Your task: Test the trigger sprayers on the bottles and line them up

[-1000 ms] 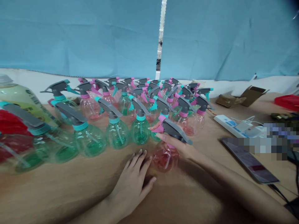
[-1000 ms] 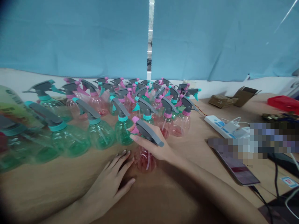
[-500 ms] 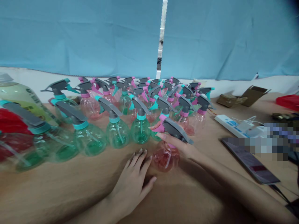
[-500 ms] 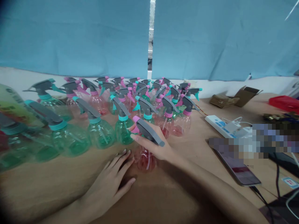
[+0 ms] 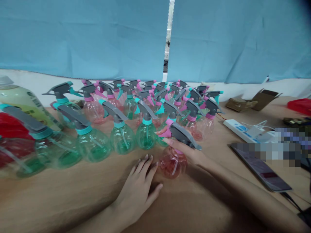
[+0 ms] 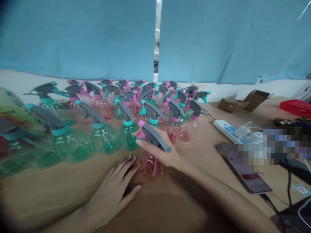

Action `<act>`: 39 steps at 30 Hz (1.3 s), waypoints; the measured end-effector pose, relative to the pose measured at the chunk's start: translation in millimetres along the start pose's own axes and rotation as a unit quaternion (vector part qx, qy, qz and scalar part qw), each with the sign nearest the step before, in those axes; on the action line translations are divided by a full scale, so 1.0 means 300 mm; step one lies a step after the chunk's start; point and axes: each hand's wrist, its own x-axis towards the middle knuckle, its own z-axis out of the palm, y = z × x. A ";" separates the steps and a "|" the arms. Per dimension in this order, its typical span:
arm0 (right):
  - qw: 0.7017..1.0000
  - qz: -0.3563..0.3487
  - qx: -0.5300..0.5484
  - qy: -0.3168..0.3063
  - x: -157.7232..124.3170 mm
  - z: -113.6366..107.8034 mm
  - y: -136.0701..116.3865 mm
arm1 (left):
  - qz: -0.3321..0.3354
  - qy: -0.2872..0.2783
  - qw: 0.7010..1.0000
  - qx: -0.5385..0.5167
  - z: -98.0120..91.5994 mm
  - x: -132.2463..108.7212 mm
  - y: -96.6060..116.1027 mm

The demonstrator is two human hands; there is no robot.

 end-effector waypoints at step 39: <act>1.000 -0.005 -0.016 -0.010 0.012 0.002 -0.016 | 0.002 -0.007 1.000 0.017 -0.003 0.001 0.001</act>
